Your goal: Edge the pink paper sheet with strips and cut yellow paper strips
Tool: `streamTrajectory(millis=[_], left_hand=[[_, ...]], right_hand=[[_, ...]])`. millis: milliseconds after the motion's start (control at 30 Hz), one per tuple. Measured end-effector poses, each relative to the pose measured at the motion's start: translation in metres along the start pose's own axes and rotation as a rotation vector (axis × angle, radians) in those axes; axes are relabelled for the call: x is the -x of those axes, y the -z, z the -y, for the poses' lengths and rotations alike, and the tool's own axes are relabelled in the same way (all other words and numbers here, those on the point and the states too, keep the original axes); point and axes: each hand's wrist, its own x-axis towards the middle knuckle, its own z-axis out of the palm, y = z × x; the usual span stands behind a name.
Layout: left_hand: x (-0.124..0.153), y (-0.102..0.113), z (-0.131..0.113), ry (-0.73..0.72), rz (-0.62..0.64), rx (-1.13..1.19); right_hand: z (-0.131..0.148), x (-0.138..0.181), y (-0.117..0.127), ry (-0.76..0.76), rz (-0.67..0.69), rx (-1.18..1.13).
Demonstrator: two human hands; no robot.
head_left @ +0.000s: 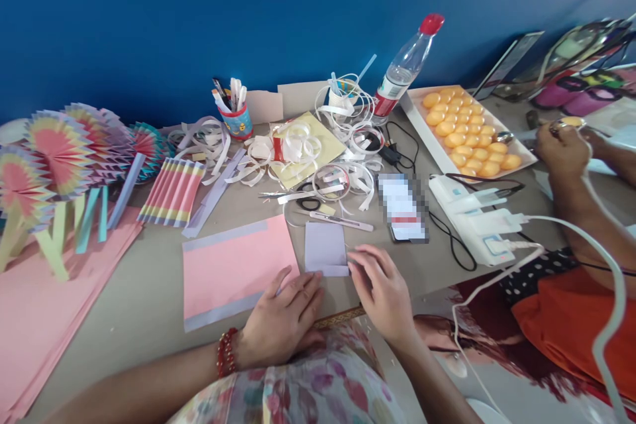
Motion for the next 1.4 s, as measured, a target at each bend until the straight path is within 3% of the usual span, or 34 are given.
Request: streamTrajectory(millis=[133, 267, 400, 567, 767, 967, 1267, 1400], left_hand=[[-0.001, 0.001, 0.0, 0.018, 0.004, 0.013], [-0.003, 0.003, -0.001, 0.019, -0.014, 0.03], [-0.002, 0.004, -0.001, 0.019, -0.025, 0.012], [-0.002, 0.004, 0.0, -0.002, -0.024, -0.005], [0.0, 0.003, -0.001, 0.002, 0.024, -0.003], [-0.002, 0.002, 0.001, 0.005, -0.017, 0.041], [0.0, 0.004, 0.006, 0.011, -0.09, 0.011], [0.0, 0.001, 0.006, -0.032, -0.091, -0.014]], right_hand=[[0.008, 0.016, -0.003, 0.181, 0.139, 0.096], [0.014, 0.025, -0.012, 0.161, 0.206, 0.21], [0.009, 0.028, -0.009, 0.145, 0.177, 0.262], [-0.003, 0.036, 0.002, 0.047, 0.045, 0.311], [-0.002, 0.034, 0.006, 0.068, 0.013, 0.3], [0.003, 0.028, 0.001, 0.172, 0.102, 0.291], [-0.013, 0.032, 0.003, 0.281, 0.132, 0.328], [-0.023, 0.009, 0.012, 0.297, 0.091, 0.251]])
